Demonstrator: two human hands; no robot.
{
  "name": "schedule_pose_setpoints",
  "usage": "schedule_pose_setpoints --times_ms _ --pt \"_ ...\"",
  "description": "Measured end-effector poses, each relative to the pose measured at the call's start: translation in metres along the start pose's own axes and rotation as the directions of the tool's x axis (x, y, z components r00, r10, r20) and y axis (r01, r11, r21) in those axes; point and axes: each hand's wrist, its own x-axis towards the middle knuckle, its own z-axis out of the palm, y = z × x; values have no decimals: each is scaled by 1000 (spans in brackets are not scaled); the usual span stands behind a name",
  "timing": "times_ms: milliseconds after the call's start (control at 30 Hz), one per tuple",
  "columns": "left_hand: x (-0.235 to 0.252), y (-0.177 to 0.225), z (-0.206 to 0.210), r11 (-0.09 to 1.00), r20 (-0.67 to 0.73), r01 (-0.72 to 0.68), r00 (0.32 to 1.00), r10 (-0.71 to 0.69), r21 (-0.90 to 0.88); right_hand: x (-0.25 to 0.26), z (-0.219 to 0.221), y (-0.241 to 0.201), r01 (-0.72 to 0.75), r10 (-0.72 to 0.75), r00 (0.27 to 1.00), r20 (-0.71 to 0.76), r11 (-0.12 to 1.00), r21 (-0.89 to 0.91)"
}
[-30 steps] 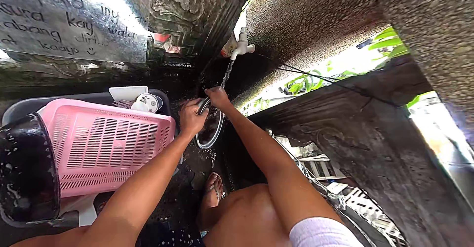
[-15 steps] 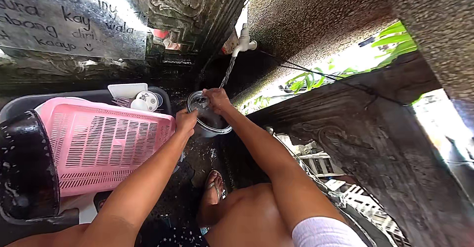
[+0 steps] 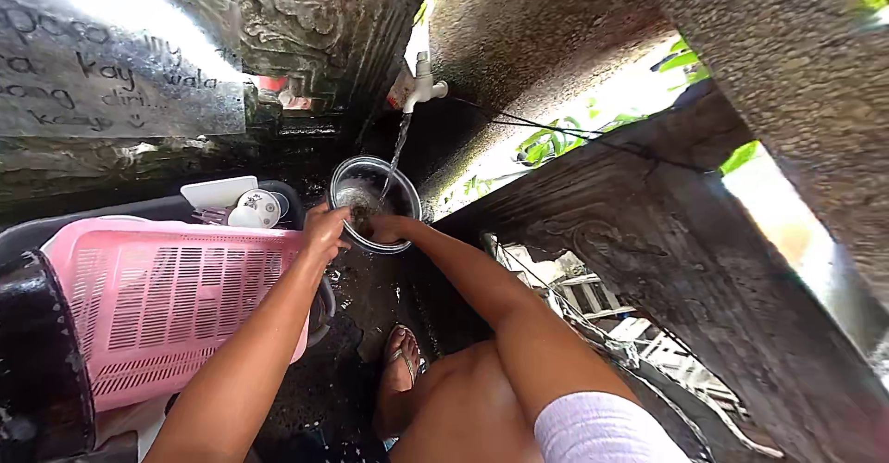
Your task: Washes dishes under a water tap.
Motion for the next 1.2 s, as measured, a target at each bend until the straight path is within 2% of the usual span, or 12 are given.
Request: schedule_pose_setpoints --times_ms 133,233,333,433,533,633,733,833,900,967,1067,1200 --pt "-13 -15 25 999 58 -25 998 28 -39 -1 -15 -3 -413 390 826 -407 910 35" --pt "-19 -8 27 999 93 -51 994 50 9 1 3 -20 60 80 826 -558 972 228" --pt "-11 2 14 996 16 -86 996 86 3 -2 6 -13 283 -218 943 -251 922 265" --pt "-7 -3 13 997 -16 -51 999 50 -63 -10 -19 3 -115 112 993 -37 990 -84" --pt "-15 -16 28 997 50 -30 998 34 -64 -4 -21 -2 -398 355 845 -399 917 -27" --pt "-20 -10 30 999 76 -46 996 45 9 -5 1 -24 -25 106 837 -536 988 155" --pt "-13 2 15 991 34 -128 991 127 49 -5 13 -15 306 -207 930 -305 895 325" --pt "-6 3 12 986 23 -150 989 149 75 -10 -9 9 1 1 993 -114 1000 17" --pt "-9 -2 19 977 90 -173 983 163 123 -17 -23 2 -254 209 924 -321 962 -104" --pt "-16 -3 28 966 137 -198 975 176 165 -15 -25 -2 -168 -16 842 -540 942 -291" --pt "-20 4 31 950 140 -225 970 198 218 0 -24 16 68 -427 748 -508 811 -581" --pt "-11 7 25 870 66 -376 924 376 320 -11 -15 18 -164 165 784 -599 985 56"
